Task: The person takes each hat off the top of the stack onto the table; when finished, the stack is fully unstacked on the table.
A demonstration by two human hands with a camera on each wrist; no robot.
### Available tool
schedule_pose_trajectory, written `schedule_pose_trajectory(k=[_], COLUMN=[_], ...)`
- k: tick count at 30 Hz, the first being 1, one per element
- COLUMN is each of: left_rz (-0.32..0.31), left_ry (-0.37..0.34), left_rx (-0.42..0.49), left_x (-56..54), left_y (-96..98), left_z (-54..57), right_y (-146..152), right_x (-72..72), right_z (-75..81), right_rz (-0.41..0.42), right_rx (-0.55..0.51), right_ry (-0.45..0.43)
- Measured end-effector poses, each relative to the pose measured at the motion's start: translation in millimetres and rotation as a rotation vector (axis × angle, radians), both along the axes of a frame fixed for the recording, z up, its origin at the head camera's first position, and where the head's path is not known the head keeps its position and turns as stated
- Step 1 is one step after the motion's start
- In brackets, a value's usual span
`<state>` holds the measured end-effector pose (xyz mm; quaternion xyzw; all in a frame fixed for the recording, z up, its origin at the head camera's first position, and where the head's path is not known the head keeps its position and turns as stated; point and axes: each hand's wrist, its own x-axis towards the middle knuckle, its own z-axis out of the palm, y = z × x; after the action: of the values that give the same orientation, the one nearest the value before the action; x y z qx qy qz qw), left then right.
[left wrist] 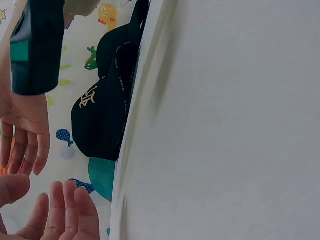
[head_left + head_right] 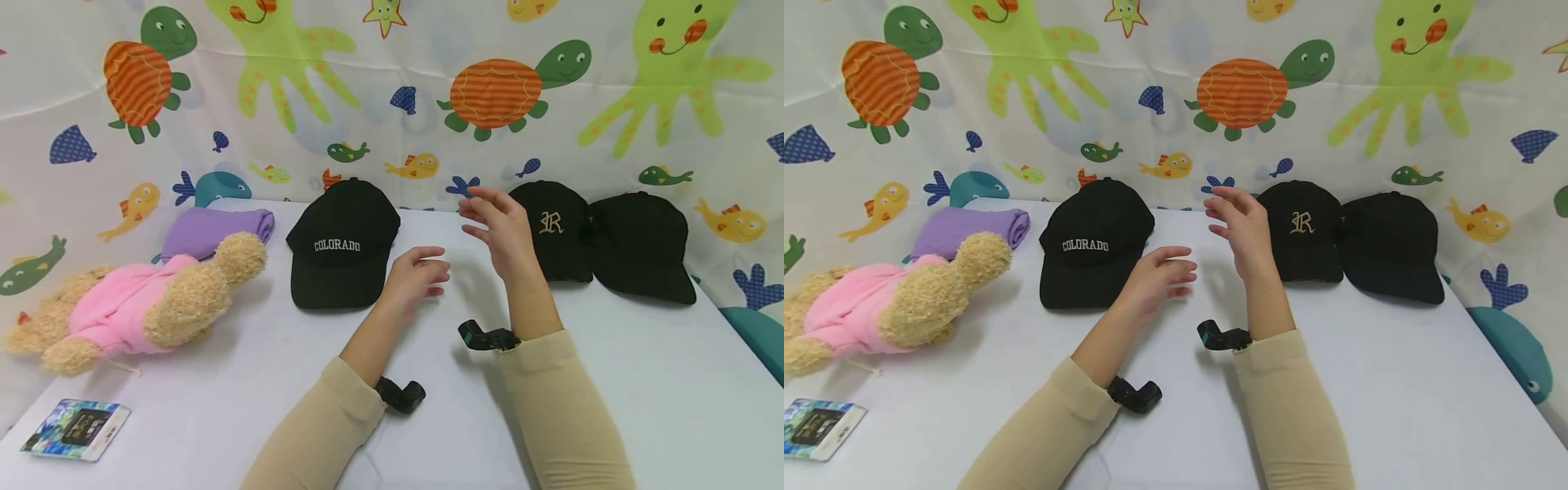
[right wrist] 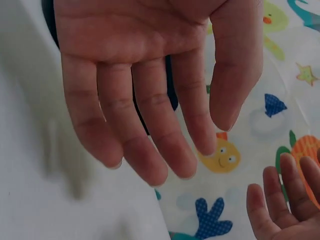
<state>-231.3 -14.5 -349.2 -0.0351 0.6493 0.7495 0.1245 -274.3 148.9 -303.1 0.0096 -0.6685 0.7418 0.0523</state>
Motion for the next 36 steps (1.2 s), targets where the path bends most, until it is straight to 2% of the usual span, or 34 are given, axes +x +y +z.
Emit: schedule_pose_trajectory(k=[7, 16, 27, 36], left_rz=[0.036, 0.056, 0.082, 0.173], left_ry=[-0.011, 0.007, 0.042, 0.07], left_rx=[0.015, 0.017, 0.013, 0.016], left_x=[5.2, 11.6, 13.5, 12.0], left_y=[-9.7, -22.4, -39.3, -65.0], left_z=[-0.7, 5.7, 0.4, 13.4], right_y=[-12, -27, -43, -57], right_x=[1.4, 0.4, -0.3, -4.0], right_z=[-0.9, 0.5, -5.1, -6.2], right_rz=[0.06, 0.078, 0.088, 0.074], right_rx=[-0.012, -0.021, 0.011, 0.025], right_ry=[0.005, 0.012, 0.003, -0.011])
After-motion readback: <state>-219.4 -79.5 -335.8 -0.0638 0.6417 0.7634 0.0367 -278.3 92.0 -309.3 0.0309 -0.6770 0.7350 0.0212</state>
